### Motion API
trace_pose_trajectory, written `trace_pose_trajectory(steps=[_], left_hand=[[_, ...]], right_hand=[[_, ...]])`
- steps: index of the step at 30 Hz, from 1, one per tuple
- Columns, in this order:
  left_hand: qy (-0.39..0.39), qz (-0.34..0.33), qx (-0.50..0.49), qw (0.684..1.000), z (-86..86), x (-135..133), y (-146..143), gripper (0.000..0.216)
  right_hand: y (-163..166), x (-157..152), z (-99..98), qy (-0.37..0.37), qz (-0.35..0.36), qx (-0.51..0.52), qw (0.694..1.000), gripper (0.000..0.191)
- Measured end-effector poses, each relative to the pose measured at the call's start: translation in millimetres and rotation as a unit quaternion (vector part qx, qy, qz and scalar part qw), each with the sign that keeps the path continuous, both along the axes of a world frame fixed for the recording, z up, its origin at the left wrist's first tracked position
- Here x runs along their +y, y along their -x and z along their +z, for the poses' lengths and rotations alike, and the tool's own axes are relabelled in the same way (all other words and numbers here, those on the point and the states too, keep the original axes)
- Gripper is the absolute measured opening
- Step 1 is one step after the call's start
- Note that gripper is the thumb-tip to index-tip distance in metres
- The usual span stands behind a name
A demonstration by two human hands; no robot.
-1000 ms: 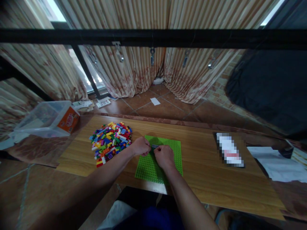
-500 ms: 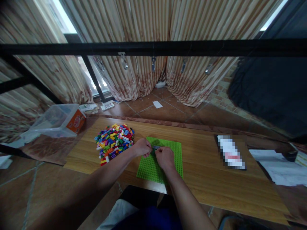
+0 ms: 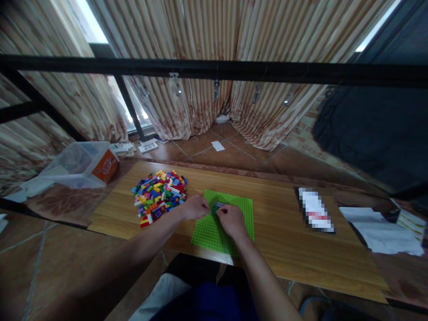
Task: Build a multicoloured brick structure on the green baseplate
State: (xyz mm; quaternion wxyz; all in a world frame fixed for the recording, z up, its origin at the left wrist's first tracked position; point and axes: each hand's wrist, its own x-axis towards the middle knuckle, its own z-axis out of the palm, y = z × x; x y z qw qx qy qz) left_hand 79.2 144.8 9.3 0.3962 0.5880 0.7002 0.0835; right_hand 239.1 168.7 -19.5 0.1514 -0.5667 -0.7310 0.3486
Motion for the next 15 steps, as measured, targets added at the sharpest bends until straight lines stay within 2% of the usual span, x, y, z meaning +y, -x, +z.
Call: trace_pose_trajectory(steps=[15], left_hand=[[-0.020,-0.053,0.053,0.997,-0.4,3.9,-4.8,0.020]], right_hand=[[0.9,4.6,0.8,0.014,0.021,-0.033,0.999,0.020]])
